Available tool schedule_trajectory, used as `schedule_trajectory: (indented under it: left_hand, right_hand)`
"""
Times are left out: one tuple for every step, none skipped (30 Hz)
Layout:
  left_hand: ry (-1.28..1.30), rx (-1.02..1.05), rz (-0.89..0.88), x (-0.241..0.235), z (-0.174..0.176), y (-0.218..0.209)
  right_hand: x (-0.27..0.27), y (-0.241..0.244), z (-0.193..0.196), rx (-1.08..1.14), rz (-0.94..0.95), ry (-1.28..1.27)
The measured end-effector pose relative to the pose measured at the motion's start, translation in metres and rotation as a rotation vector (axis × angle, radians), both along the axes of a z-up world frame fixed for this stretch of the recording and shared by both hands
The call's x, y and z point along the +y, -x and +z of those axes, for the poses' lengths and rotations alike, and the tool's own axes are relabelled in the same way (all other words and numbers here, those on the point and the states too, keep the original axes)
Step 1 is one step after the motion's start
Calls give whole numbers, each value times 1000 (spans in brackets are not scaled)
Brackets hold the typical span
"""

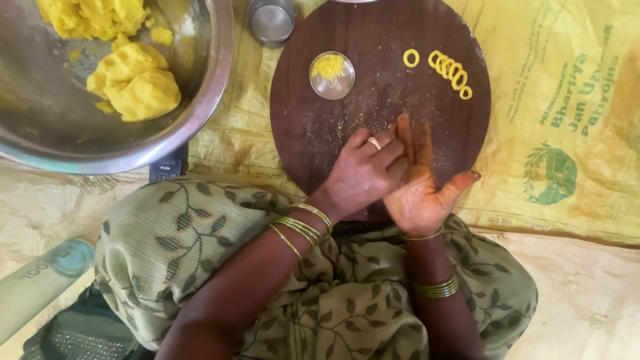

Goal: The person rolls small pieces of yellow dough between their palms to form thin rings and places them into a metal bowl. The person occasionally transfers finished rings from a wooden board to the bowl.

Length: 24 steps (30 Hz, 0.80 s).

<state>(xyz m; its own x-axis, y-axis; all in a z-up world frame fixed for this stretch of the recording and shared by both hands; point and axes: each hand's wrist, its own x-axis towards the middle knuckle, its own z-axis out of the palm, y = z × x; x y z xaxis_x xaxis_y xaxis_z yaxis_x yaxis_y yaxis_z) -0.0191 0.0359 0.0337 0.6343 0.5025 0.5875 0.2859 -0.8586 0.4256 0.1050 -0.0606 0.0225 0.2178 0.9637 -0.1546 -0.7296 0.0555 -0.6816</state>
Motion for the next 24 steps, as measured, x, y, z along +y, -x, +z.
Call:
schedule_trajectory:
  left_hand:
    - [47, -24, -25, -1, -1, 0]
    - [90, -49, -49, -1, -1, 0]
    - [132, -73, -74, -2, -1, 0]
    - [108, -61, -89, -5, -1, 0]
    - [83, -48, -103, -10, -1, 1]
    - [59, -36, -118, -13, -1, 0]
    - [86, -52, -87, -11, -2, -2]
    - [112, -67, -53, -10, -3, -4]
    - [139, -81, -18, -10, -4, -6]
    - [176, -95, -13, -9, -4, -5]
    - [214, -108, -7, -9, -4, -4]
    - [253, -121, -2, -9, -4, -4]
    - [242, -105, -5, -11, -3, -3]
    - [229, -92, -13, -15, -2, -5]
    - [216, -79, -20, -14, -2, -6]
    - [235, -71, -4, -13, -4, -7]
    - [254, -63, 11, -13, -6, -9]
    - [275, -49, 32, -14, -8, -8]
    - [273, -46, 35, -17, -9, -8]
    - [259, -41, 44, -16, -10, -9]
    - [245, -36, 52, -18, -9, -10]
    - [227, -50, 67, -18, -8, -10]
    - [209, -65, 81, -18, -7, -10]
    - [198, -81, 97, -21, -7, -11]
  right_hand:
    - [0, -1, 0, 249, -86, -8]
    - [1, -2, -1, 496, -171, -20]
    - [2, -3, -2, 744, -255, -32]
    - [3, -6, -3, 754, -260, -55]
    - [4, -8, -5, 763, -264, -79]
    - [4, -11, -6, 772, -269, -102]
    - [3, -12, -7, 744, -234, -94]
    - [2, -12, -9, 718, -196, -84]
    - [1, -13, -9, 693, -158, -74]
    - [0, -12, -10, 480, -102, -45]
    - [-1, -11, -11, 267, -48, -16]
    - [-3, -10, -12, 53, 5, 14]
    - [-3, -11, -13, 281, -61, -15]
    - [-3, -13, -14, 505, -130, -46]
    - [-2, -15, -15, 728, -199, -78]
    - [-3, -18, -16, 641, -102, -108]
    - [-4, -19, -17, 552, -5, -137]
    - [-6, -19, -18, 470, 94, -161]
    - [-8, -19, -18, 332, 60, -102]
    - [-5, -18, -19, 197, 32, -53]
    - [-2, -17, -18, 62, 3, -4]
    - [1, -17, -17, 53, -8, 11]
    - [3, -17, -16, 44, -19, 26]
    - [2, -17, -14, 33, -28, 48]
